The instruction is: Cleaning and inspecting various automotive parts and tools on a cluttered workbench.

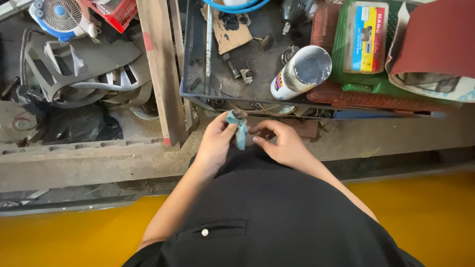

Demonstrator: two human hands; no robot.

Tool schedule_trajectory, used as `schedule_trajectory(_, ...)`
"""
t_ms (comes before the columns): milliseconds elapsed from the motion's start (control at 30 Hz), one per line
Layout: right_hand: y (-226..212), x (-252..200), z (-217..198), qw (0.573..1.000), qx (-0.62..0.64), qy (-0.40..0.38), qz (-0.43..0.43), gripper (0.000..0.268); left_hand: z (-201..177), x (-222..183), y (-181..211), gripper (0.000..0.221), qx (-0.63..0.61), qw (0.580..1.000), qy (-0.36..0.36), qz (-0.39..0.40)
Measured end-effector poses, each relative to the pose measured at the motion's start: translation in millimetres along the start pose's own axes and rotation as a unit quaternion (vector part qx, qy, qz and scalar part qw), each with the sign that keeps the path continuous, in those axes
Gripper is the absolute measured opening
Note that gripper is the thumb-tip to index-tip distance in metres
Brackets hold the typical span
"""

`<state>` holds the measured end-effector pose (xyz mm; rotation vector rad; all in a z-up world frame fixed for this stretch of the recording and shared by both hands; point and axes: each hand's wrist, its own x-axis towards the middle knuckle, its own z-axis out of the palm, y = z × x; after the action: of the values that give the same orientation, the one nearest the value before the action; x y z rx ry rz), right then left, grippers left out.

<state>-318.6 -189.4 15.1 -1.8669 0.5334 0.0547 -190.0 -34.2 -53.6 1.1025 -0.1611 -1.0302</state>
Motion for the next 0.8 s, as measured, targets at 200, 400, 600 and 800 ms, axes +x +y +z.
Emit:
schedule_trajectory(200,-84,-11,-63,0.957,-0.219,-0.032,-0.188,0.021,-26,-10,46,0.036,-0.059,0.998,0.027,0.017)
schedule_trajectory(400,-188,25,-117,0.821,-0.527,0.094,-0.199,0.013,-69,-2,71,0.031,-0.096,0.995,0.019,0.020)
schedule_trajectory(600,-134,175,-115,0.782,-0.618,-0.064,-0.052,0.023,-119,2,78,0.026,-0.075,0.996,0.029,0.023)
schedule_trajectory(800,-88,237,-92,0.712,-0.690,-0.123,-0.051,0.015,-163,1,95,0.027,-0.041,0.997,0.057,0.013)
